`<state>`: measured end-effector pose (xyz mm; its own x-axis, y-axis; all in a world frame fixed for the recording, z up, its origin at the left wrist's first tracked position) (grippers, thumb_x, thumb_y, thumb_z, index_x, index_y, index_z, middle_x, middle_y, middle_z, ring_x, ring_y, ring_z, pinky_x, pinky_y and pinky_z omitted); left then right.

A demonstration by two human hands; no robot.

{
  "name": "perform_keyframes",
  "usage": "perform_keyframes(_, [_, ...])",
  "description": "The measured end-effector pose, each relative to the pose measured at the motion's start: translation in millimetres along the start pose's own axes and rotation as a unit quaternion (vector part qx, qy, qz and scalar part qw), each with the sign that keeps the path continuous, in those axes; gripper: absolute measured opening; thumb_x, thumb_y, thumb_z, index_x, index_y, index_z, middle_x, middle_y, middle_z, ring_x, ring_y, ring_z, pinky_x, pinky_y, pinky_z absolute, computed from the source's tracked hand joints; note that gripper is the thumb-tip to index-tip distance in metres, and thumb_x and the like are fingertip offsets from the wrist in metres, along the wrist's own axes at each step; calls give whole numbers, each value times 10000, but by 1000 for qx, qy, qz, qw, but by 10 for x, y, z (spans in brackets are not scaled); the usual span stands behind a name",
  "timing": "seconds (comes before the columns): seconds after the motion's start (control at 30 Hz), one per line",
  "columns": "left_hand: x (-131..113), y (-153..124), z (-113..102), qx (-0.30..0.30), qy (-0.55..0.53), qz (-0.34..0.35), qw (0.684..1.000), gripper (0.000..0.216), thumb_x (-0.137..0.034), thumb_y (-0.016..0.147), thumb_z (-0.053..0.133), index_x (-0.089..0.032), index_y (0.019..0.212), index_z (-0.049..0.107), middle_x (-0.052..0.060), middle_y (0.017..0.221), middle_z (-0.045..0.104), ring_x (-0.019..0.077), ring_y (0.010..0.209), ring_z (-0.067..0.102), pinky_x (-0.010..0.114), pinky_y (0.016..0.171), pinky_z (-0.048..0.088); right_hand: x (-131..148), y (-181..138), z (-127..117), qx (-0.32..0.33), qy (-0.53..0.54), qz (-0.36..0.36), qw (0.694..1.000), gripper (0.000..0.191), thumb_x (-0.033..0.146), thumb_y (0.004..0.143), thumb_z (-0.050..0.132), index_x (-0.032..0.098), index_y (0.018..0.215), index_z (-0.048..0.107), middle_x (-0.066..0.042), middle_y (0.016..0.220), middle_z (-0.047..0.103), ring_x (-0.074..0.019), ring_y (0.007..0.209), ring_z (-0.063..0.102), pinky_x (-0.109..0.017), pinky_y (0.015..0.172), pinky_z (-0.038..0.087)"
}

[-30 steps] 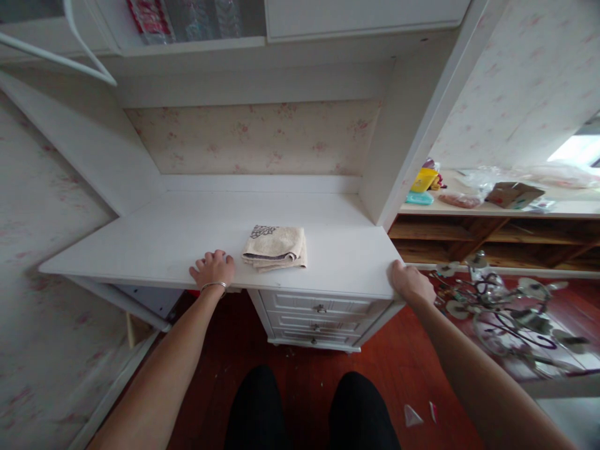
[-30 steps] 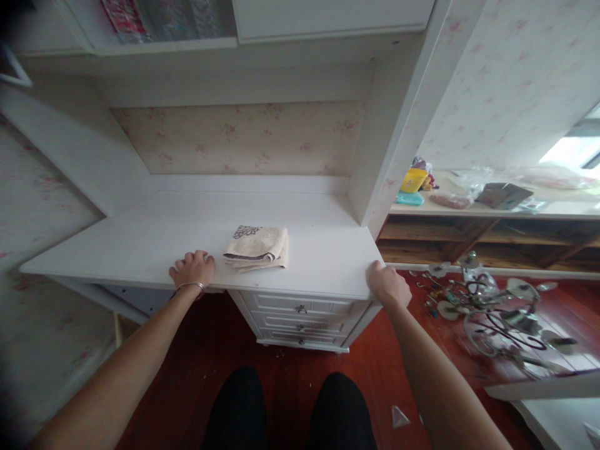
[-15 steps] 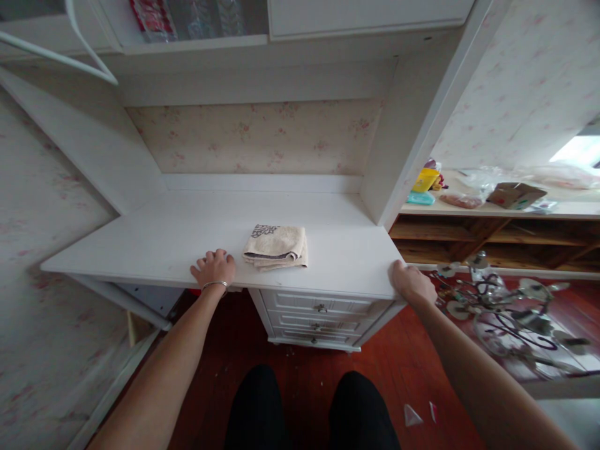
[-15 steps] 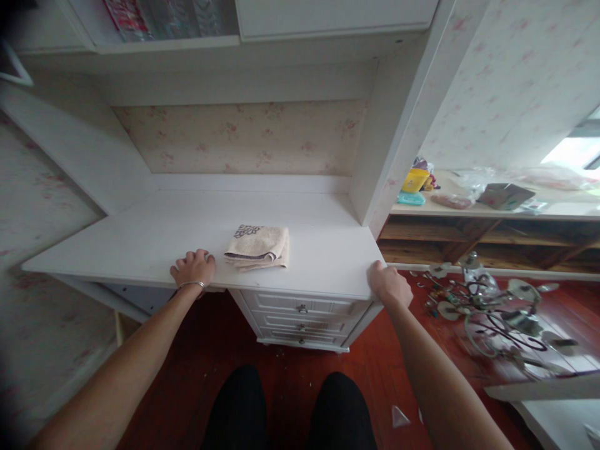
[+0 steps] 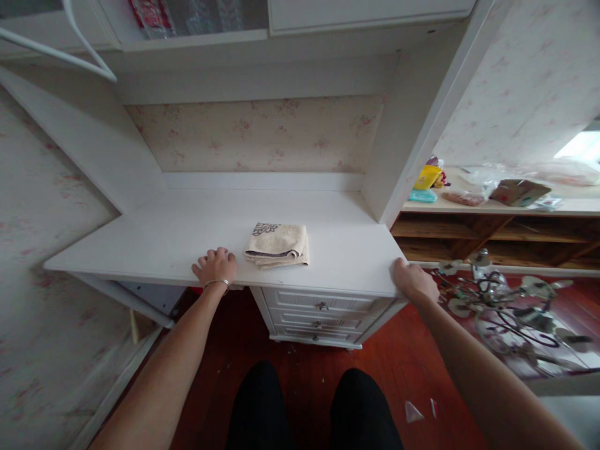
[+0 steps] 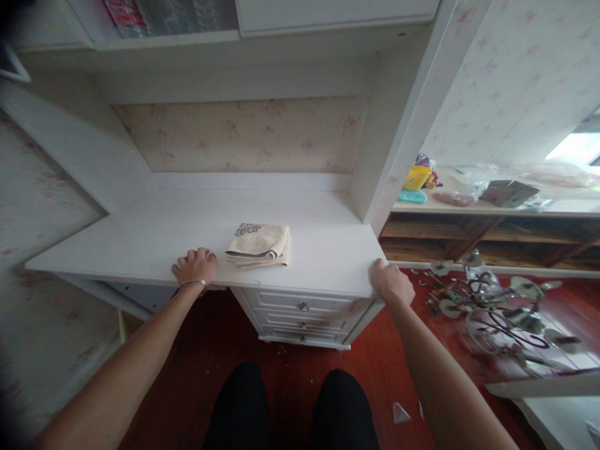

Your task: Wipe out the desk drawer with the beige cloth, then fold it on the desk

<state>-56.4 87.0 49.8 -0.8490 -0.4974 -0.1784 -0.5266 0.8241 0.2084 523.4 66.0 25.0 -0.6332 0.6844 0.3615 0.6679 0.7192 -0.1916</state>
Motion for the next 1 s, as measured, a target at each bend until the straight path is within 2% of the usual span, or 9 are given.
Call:
perform_keyframes(0.5, [-11,0,3,-13,-4,-1,1000,390,-440,904,368,-287,1167,613,97,1283,556,366,1201,453,588,1029,299,2,9,-5,-25,-5,-11,1000,686,539,940,308,1,1210,637,-333,1132,624,-413,1125,591,-529,876,483])
perform_keyframes(0.7, [-8,16,24,-15,2,-3,1000,405,-456,902,372,-286,1179,614,104,1287,554,377,1199,454,597,1023,300,-20,77,50,-30,11,-4,999,654,531,929,336,7,1155,656,-325,1124,619,-435,1114,582,-546,885,458])
perform_keyframes(0.77, [-10,14,15,-15,2,-5,1000,408,-461,902,369,-288,1182,611,100,1289,554,374,1202,453,594,1025,300,-19,72,34,-48,54,-14,997,592,498,913,396,4,1104,661,-322,1107,611,-429,1116,572,-550,914,429])
perform_keyframes(0.87, [-13,11,9,-7,-2,-6,1000,423,-465,903,354,-287,1192,606,101,1302,547,378,1214,443,597,1032,291,-108,0,-29,-109,151,-41,982,448,387,881,477,46,1138,612,-271,1213,550,-350,1149,540,-483,978,385])
perform_keyframes(0.93, [-10,14,13,-1,-5,-4,1000,434,-466,904,342,-284,1198,605,106,1310,541,386,1220,435,606,1033,282,-279,-107,-19,-147,186,-45,970,405,358,886,452,81,1158,565,-227,1266,505,-303,1193,488,-416,1002,368])
perform_keyframes(1.0, [-4,19,18,-1,-5,-2,1000,442,-465,903,335,-281,1201,605,111,1308,541,389,1220,433,614,1033,274,-504,-270,98,-167,219,-42,960,383,385,915,371,90,1086,548,-210,1190,520,-297,1200,447,-402,1003,361])
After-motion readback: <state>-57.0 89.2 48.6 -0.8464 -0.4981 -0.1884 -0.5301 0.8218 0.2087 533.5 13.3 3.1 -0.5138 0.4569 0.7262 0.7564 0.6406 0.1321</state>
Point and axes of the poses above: each hand's wrist, its own y-axis towards the middle knuckle, its own z-axis out of the palm, x = y × z, the point moved 7 cm from there along y, towards the middle knuckle
